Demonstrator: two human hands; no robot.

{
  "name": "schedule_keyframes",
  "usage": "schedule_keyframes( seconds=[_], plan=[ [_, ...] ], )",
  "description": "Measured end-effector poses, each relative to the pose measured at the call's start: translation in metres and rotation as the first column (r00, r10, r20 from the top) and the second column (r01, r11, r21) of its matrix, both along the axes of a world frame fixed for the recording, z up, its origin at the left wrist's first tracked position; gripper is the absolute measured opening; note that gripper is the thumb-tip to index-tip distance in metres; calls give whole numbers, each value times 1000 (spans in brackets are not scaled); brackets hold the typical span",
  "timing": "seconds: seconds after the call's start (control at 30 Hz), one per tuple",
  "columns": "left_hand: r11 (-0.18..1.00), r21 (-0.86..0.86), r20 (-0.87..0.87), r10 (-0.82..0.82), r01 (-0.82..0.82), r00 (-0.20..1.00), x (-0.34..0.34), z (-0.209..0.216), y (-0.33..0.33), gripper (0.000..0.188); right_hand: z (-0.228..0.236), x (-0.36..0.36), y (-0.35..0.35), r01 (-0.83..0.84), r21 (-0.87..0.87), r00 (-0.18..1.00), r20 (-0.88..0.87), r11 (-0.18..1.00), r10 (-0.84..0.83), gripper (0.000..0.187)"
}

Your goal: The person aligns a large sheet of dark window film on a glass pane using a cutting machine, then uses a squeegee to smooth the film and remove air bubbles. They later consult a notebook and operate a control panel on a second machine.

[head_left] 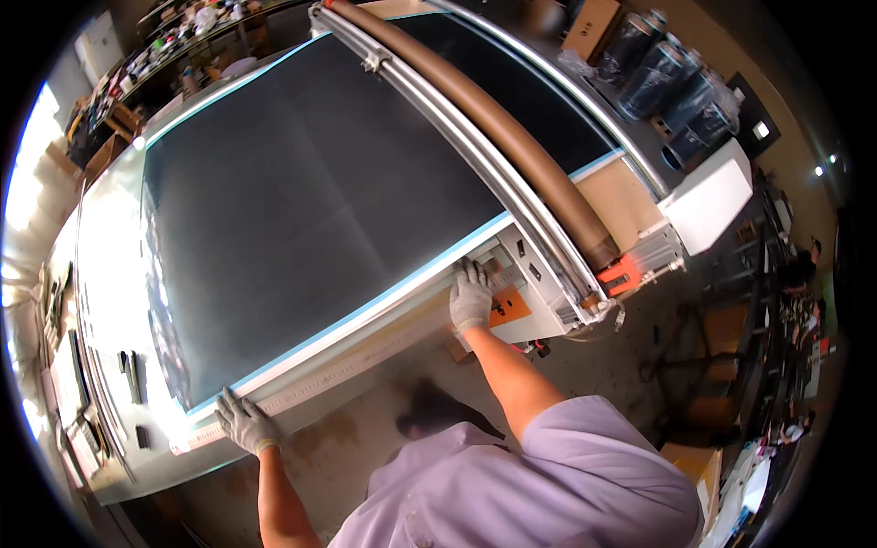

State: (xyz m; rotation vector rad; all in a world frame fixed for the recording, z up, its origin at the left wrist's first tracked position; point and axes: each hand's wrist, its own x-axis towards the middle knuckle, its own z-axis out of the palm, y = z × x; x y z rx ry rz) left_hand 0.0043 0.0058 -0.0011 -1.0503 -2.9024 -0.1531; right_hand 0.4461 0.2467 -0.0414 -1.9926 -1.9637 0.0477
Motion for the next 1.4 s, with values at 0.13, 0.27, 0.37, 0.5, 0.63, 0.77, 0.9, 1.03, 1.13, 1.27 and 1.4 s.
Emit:
schedule_keyframes(
  seconds=[0.13,0.27,0.37,0.5,0.63,0.77,0.9,1.03,1.13,1.27,1.4],
  plan=[
    [996,-83,25,41,-38,999,-4,10,4,53,-5,-3,6,-113,235,992,84,965,96,44],
    [999,48,-16,-6,7,1000,-2,3,6,53,-12,8,-4,-74,161,990,134,984,53,44],
    [995,99,-56,-27,32,998,-16,-11,5,54,-10,2,0,13,-7,971,238,1000,-11,47],
    [995,94,-68,-9,15,998,-11,-16,-4,55,6,-6,-3,-4,-54,990,138,999,11,46],
    [996,94,-40,2,2,999,-11,-18,-6,59,-1,0,-4,-15,-35,984,175,999,21,46],
    [994,112,-26,25,-22,999,-12,-19,-7,60,-10,3,-1,-36,-15,991,128,999,38,44],
    [997,82,1,13,-14,1000,-14,-18,-6,60,2,-8,-5,-22,-22,990,137,1000,25,44],
    [997,81,-60,0,5,998,-16,-20,-6,56,-12,7,-1,-158,168,985,93,973,144,51],
    [997,72,-13,-29,30,999,-12,-12,-2,55,-22,13,5,-147,139,989,-3,979,149,54],
    [999,27,-98,-29,31,995,-11,-22,-5,55,-1,0,-1,-17,110,995,96,994,6,47],
    [998,53,-73,-33,37,997,-11,-20,-4,55,-11,4,2,-17,12,1000,17,1000,17,50]
  ],
)
